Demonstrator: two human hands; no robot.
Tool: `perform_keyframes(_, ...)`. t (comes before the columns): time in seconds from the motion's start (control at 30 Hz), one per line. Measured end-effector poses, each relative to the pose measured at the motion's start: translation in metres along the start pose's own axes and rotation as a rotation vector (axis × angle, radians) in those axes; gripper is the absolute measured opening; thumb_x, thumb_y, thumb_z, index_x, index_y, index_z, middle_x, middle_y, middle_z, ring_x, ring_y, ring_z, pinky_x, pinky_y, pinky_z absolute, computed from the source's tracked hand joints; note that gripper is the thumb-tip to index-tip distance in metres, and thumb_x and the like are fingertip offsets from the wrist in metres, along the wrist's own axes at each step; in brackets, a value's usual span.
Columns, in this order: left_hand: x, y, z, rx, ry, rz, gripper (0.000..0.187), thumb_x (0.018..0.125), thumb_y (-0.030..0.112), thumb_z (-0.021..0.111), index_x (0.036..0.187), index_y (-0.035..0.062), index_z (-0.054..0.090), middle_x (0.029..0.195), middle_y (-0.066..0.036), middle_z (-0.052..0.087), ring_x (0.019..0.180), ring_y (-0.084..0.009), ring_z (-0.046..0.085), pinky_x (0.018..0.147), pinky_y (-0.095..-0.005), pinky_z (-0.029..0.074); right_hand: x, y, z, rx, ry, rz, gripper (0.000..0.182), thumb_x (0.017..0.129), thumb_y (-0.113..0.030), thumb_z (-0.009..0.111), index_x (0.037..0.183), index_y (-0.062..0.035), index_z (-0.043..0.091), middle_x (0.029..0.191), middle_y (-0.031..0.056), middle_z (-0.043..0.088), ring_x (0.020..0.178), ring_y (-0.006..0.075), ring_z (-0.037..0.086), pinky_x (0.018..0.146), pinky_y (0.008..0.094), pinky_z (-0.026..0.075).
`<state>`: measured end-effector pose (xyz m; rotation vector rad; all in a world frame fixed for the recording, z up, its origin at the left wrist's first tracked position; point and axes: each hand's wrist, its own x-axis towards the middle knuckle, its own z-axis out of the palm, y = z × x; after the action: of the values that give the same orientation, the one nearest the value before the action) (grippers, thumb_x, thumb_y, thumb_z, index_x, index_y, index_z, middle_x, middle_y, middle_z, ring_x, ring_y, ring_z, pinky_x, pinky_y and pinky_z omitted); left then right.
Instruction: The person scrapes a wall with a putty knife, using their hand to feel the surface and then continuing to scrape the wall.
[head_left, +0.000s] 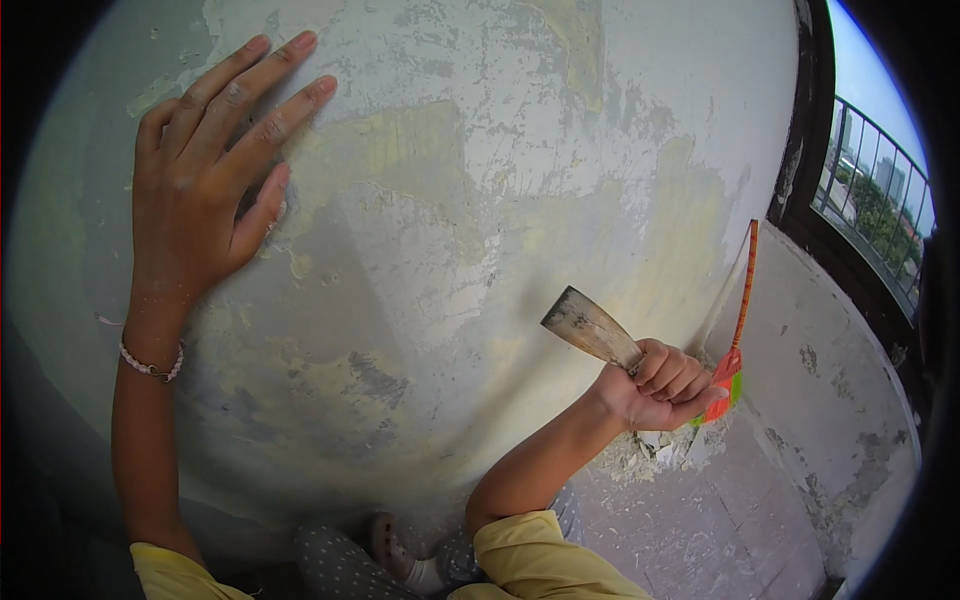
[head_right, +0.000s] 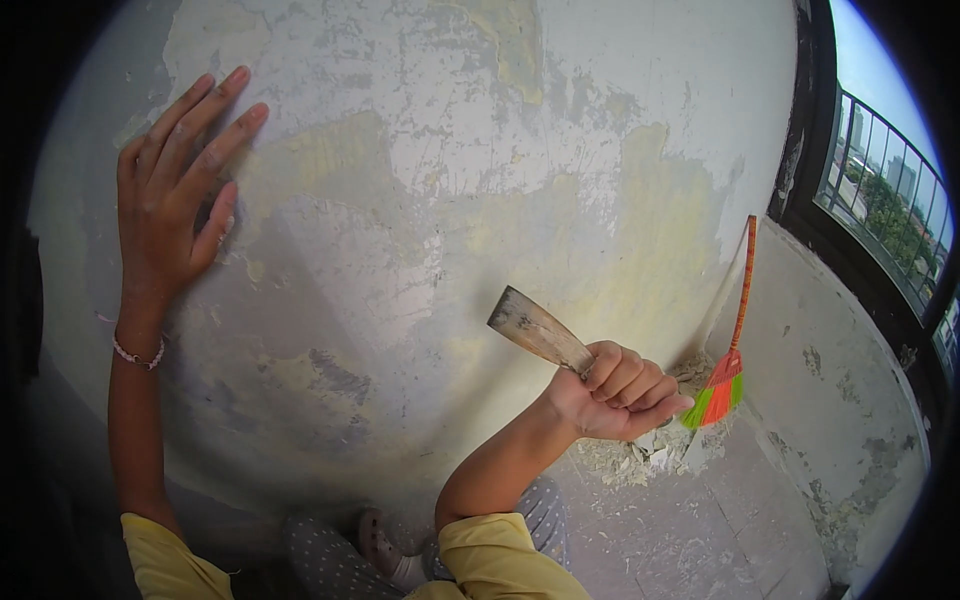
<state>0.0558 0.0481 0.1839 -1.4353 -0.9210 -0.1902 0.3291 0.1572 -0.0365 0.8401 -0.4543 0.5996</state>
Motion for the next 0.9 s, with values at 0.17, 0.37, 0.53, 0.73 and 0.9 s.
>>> perform_keyframes(0.17, -0.001, 0.001, 0.000, 0.005, -0.002, 0.003, 0.055, 0.078, 0.008, 0.051, 0.130, 0.0253, 0.053, 0.141, 0.003, 0.047, 0.131, -0.0168, 0.040, 0.101, -0.0348, 0.032, -0.011, 0.025, 0.002, -0.029, 0.115, 0.223, 0.048, 0.102, -0.032, 0.035, 0.057, -0.0168, 0.025, 0.043, -0.0041, 0.024, 0.035, 0.0073, 0.017, 0.033, 0.0229, 0.019)
perform_keyframes(0.37, -0.002, -0.002, 0.001, 0.003, 0.004, 0.002, 0.056, 0.078, 0.007, 0.052, 0.130, 0.0253, 0.053, 0.141, 0.003, 0.047, 0.131, -0.0168, 0.040, 0.102, -0.0348, 0.032, -0.005, 0.002, -0.004, 0.060, 0.051, 0.105, 0.048, 0.103, -0.034, 0.032, 0.058, -0.0167, 0.026, 0.044, -0.0040, 0.025, 0.035, 0.0071, 0.018, 0.034, 0.0215, 0.019)
perform_keyframes(0.53, -0.002, 0.000, 0.001, 0.037, -0.018, 0.001, 0.055, 0.079, 0.008, 0.051, 0.131, 0.0259, 0.053, 0.141, 0.003, 0.047, 0.131, -0.0169, 0.040, 0.103, -0.0352, 0.032, -0.020, 0.023, 0.001, -0.070, -0.011, 0.263, 0.044, 0.103, -0.031, 0.031, 0.062, -0.0157, 0.028, 0.045, -0.0045, 0.025, 0.036, 0.0072, 0.019, 0.033, 0.0226, 0.018)
perform_keyframes(0.73, -0.002, -0.001, 0.001, 0.033, -0.003, 0.016, 0.055, 0.078, 0.007, 0.050, 0.130, 0.0254, 0.054, 0.141, 0.003, 0.047, 0.132, -0.0166, 0.040, 0.103, -0.0350, 0.032, -0.007, -0.005, -0.007, 0.045, -0.026, 0.006, 0.045, 0.103, -0.030, 0.031, 0.060, -0.0152, 0.027, 0.044, -0.0046, 0.025, 0.036, 0.0070, 0.018, 0.033, 0.0223, 0.018)
perform_keyframes(0.9, -0.001, 0.000, 0.000, 0.045, -0.018, 0.009, 0.054, 0.079, 0.008, 0.050, 0.130, 0.0255, 0.054, 0.141, 0.003, 0.047, 0.131, -0.0167, 0.040, 0.103, -0.0352, 0.032, -0.018, 0.018, -0.006, 0.034, 0.020, 0.249, 0.045, 0.103, -0.030, 0.030, 0.060, -0.0153, 0.027, 0.045, -0.0039, 0.025, 0.036, 0.0071, 0.019, 0.033, 0.0217, 0.019)
